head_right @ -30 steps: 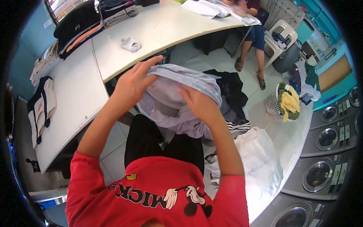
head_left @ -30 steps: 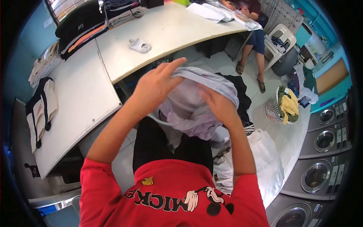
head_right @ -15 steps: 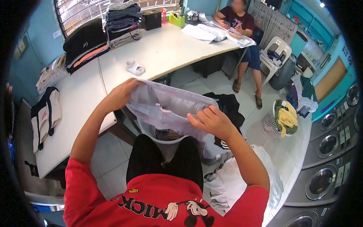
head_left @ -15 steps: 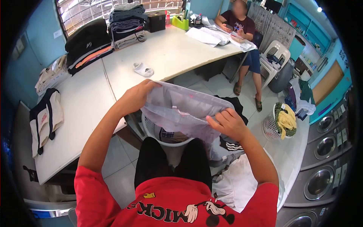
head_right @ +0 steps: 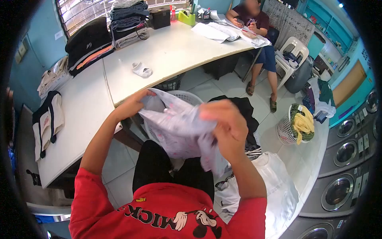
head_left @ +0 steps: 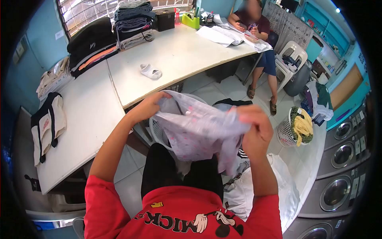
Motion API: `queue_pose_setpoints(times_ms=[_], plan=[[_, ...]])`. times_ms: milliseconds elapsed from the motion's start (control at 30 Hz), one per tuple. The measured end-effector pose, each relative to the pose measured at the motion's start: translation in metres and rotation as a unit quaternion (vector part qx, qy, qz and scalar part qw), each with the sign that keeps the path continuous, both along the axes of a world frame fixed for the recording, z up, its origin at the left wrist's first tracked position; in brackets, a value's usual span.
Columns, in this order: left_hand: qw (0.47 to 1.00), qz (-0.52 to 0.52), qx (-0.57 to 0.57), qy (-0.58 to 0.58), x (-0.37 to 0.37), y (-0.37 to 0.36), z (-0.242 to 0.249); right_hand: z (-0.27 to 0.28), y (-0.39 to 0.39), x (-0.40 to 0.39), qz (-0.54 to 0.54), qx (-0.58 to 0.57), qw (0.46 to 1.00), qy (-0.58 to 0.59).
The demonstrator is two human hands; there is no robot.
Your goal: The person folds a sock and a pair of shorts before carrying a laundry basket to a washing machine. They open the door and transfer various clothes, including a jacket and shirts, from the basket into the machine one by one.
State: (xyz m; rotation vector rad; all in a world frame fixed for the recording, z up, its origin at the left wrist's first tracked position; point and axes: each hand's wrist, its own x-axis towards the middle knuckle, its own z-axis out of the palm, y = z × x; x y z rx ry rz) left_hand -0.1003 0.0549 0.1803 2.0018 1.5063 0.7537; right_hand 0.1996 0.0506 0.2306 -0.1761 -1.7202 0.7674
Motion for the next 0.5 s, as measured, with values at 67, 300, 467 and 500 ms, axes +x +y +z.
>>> queue_pose_setpoints(times_ms=[67,300,467,500], plan=[[0.978,0.055,-0.14,-0.145,0.002,-0.003,0.01,0.017,-0.008,0.007,0.133,0.05,0.981,-0.13],[1.0,-0.008,0.022,0.01,-0.017,0.002,-0.001,0.018,0.023,0.036,0.006,0.132,0.863,-0.487],[0.997,-0.014,0.059,0.05,-0.02,-0.005,0.019,0.014,0.034,0.049,-0.148,0.11,0.805,-0.564],[0.997,-0.014,0.06,0.051,-0.021,-0.005,0.022,0.014,0.035,0.049,-0.169,0.155,0.792,-0.566]])
